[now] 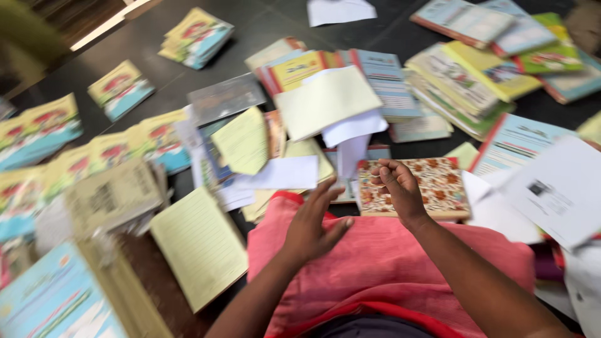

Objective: The person sits on the floor and sorts through a large pile of books and papers. They pick up books, flip through pages, and place them into separate stacks on the floor.

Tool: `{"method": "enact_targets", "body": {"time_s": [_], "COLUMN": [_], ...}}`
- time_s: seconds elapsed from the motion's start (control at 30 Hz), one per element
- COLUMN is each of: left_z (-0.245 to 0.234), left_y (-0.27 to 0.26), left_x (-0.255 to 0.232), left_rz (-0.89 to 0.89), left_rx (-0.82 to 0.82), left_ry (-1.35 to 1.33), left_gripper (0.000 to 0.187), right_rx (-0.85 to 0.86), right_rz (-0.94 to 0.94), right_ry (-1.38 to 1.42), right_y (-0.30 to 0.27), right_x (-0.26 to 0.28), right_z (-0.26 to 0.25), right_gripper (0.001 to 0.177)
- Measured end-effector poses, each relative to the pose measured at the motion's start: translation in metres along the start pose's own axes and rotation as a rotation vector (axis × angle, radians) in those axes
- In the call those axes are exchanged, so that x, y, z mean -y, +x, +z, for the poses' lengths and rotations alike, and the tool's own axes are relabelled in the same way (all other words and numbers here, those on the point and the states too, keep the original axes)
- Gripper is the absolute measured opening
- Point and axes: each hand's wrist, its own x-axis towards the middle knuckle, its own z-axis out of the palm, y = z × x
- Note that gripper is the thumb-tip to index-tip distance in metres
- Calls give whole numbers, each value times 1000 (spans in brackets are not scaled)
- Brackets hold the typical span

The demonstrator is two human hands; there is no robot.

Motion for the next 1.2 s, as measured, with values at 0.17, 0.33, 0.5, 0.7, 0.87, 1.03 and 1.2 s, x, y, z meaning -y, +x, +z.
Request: {"method": "enact_targets", "body": {"time_s": [0.17, 0.33, 0.5, 0.7, 0.87, 1.03, 1.2], "left_z": [46, 105, 143, 151, 149, 141, 133], "left_y": [92, 124, 120, 136, 146, 151, 160], "left_x": [17, 58, 97, 114, 109, 100, 92], "left_rz": [-143, -262, -560, -580, -666, -628, -755], "left_rx": [218, 137, 223, 286, 353, 383, 446], "left_ry": [29, -221, -504, -554, -530, -482, -531], "left_gripper": [68, 69, 67, 68, 70, 69, 67], "right_rx": [-125, -167, -135, -293, -468, -706, -741], "right_rz": [231, 434, 519, 496, 534, 468, 487], "right_ry": [-99, 43, 2, -69, -145, 1, 426], "right_y": [15, 30, 84, 184, 240, 297, 324], "right_x": [-15, -29, -66, -133, -152, -174, -191], "right_z": [-59, -79, -100, -131, -144, -173, -215], "right_gripper": [44, 39, 39, 34, 37, 55, 57]}}
